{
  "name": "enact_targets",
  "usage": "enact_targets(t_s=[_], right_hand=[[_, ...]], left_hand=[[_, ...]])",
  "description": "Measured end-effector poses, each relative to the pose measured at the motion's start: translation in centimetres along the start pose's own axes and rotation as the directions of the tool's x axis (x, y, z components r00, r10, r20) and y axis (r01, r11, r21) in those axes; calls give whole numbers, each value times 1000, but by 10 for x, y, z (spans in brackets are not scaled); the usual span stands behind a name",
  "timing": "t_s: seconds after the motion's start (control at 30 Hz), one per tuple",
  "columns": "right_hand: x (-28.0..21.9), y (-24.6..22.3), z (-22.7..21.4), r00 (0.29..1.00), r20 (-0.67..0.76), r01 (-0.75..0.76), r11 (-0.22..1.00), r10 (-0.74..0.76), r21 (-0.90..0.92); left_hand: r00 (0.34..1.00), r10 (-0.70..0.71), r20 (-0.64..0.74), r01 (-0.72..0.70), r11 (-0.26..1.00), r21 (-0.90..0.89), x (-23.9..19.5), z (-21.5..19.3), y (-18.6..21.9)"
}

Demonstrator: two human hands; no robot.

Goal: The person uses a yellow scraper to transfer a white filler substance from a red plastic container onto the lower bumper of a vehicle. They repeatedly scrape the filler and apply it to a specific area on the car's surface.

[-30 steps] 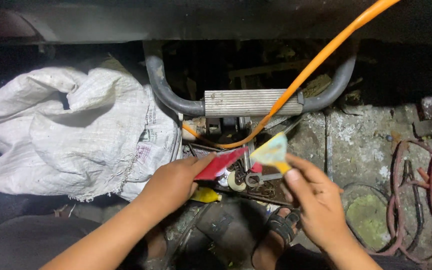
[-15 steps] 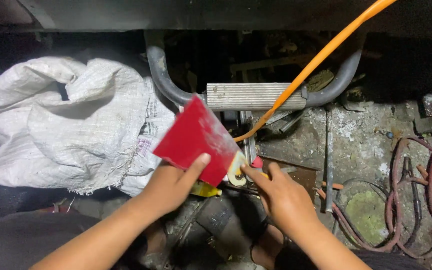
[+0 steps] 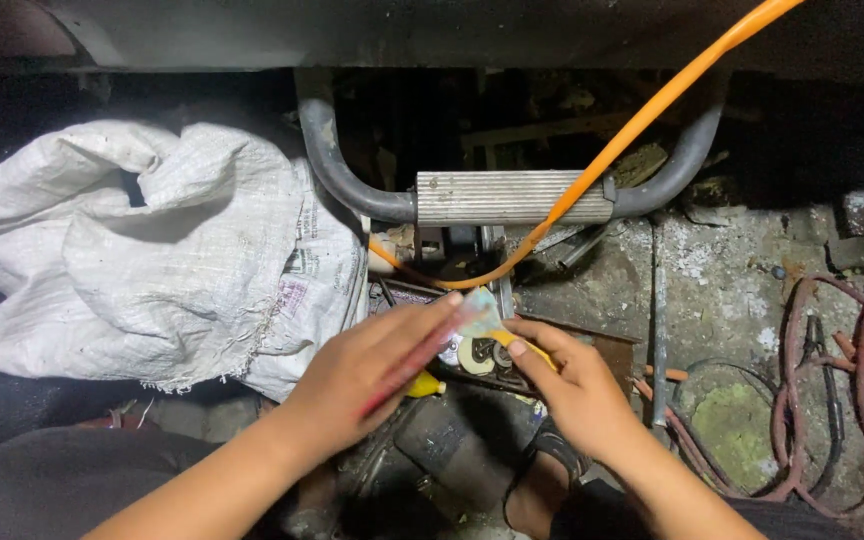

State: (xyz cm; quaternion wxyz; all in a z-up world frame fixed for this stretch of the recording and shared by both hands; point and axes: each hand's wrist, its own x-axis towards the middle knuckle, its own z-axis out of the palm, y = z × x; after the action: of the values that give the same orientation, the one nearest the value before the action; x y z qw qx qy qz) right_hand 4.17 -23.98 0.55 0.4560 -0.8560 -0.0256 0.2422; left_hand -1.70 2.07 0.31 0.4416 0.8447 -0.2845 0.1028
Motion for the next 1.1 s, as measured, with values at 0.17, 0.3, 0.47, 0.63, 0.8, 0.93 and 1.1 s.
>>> enact_targets(t_s=[0.17,0.3,0.47,0.63,0.8,0.93,1.1], right_hand=[[-17,-4,-14,998,-52,53,979,-43,198],[-25,1,-36,977,-101,202,965,-187,170],[-28,-10,-36,925,-325,218,976,-198,25],[-24,8,-14,907,-189,321,909,-376,-267],[-8,45,17,962,227,268,654,-148,-708],[6,56,13,952,305,249,508,30,-825],[6,9,-9,988,13,131,804,-152,-580]], left_hand=[[902,-369,223,344,928,147,-8,28,-24],[832,-440,338,318,878,359,-15,43,-44],[706,-638,307,631,764,138,9,32,-16],[633,-696,340,750,660,-46,13,29,-5],[546,-797,259,838,514,-185,37,-7,19],[805,-571,-164,460,774,-436,13,-16,7],[342,-926,160,916,290,-278,17,-30,29]])
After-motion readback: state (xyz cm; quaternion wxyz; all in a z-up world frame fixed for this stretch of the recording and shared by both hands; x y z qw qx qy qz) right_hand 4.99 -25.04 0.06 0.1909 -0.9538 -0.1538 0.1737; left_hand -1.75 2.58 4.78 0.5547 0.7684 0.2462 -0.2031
